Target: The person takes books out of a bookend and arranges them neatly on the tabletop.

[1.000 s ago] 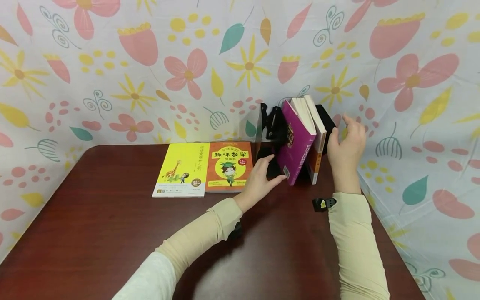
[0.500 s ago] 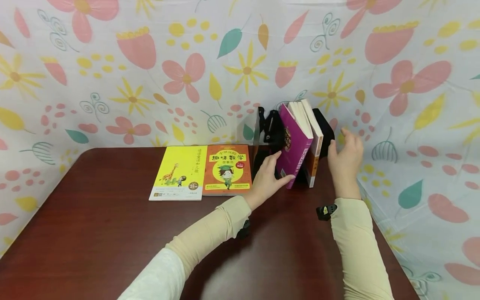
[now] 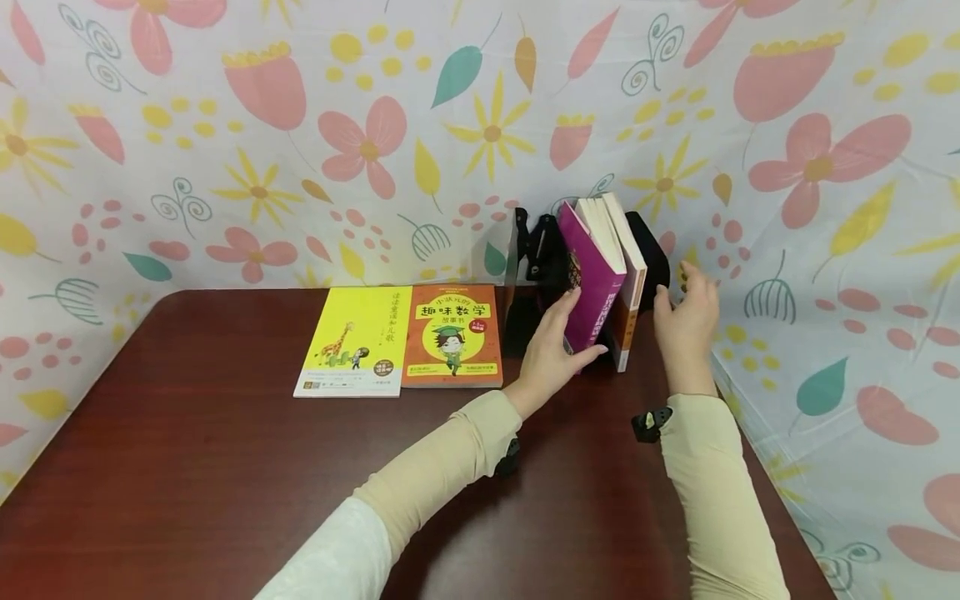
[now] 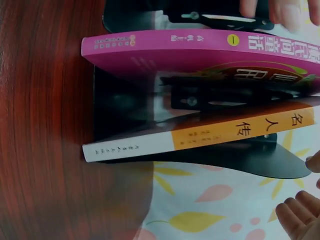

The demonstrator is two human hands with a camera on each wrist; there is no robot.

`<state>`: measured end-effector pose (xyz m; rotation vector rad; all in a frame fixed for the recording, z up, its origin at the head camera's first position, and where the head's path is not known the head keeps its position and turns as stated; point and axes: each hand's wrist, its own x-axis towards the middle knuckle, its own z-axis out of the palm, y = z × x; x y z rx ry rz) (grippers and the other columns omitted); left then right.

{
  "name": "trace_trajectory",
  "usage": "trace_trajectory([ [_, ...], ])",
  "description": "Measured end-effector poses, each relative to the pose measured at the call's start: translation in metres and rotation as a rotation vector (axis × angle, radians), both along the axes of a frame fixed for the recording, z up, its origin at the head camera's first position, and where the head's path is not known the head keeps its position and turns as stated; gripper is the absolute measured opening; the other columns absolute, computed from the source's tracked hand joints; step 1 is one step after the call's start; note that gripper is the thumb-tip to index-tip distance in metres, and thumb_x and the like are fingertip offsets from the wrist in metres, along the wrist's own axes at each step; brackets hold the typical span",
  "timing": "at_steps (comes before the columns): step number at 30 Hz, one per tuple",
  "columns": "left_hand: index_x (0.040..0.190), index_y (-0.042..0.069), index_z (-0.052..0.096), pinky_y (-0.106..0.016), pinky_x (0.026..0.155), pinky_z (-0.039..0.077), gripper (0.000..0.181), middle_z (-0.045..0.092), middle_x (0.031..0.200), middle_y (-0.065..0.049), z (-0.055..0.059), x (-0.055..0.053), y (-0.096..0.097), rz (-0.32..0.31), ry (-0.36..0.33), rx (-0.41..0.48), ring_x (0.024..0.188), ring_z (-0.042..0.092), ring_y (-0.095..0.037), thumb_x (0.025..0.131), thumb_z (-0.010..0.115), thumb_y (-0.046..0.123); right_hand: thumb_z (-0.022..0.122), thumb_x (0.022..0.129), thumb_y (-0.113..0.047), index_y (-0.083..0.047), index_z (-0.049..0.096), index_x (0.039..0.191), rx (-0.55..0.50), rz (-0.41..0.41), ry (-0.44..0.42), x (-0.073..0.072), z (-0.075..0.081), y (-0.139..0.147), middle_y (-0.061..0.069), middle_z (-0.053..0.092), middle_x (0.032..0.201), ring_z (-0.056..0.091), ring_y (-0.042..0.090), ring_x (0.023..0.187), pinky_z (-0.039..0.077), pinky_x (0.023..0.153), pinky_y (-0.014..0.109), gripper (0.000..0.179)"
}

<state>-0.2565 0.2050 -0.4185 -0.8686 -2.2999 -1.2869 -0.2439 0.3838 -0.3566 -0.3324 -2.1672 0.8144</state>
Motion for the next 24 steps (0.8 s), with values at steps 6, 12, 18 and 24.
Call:
trace_trajectory([
  [6,0.152,0.018,0.025,-0.026,0.100,0.043,0.086,0.036,0.150,-0.012,-0.010,-0.003,0.008,0.039,0.014,-0.041,0.135,0.040,-0.021,0.084,0.074,0.034,0.058,0.092,-0.008,0.002,0.052,0.133,-0.082,-0.007,-0.030,-0.008,-0.003,-0.005,0.023,0.056,0.123,0.059,0.035,0.112,0.049,0.094,0.040,0.043],
  [12,0.152,0.018,0.026,-0.027,0.100,0.043,0.084,0.034,0.151,-0.013,-0.014,-0.008,0.011,0.065,0.011,-0.048,0.135,0.040,-0.023,0.085,0.074,0.031,0.056,0.093,-0.007,0.002,0.052,0.133,-0.119,0.007,-0.036,-0.017,-0.005,-0.011,0.023,0.058,0.121,0.060,0.033,0.111,0.050,0.093,0.035,0.042],
  [18,0.152,0.015,0.026,-0.028,0.105,0.039,0.083,0.031,0.152,-0.015,-0.009,-0.010,0.018,0.042,0.054,-0.023,0.137,0.036,-0.024,0.085,0.074,0.028,0.055,0.092,-0.004,0.003,0.053,0.132,-0.129,-0.014,-0.030,-0.016,-0.007,-0.008,0.023,0.060,0.119,0.061,0.034,0.106,0.051,0.091,0.038,0.040],
  [24,0.152,0.017,0.023,-0.028,0.098,0.046,0.084,0.030,0.152,-0.013,-0.004,-0.012,0.026,0.081,0.033,0.007,0.135,0.039,-0.025,0.086,0.073,0.029,0.054,0.092,-0.004,0.000,0.056,0.130,-0.080,-0.032,-0.032,-0.012,-0.010,-0.004,0.023,0.063,0.116,0.064,0.034,0.099,0.051,0.083,0.023,0.038],
])
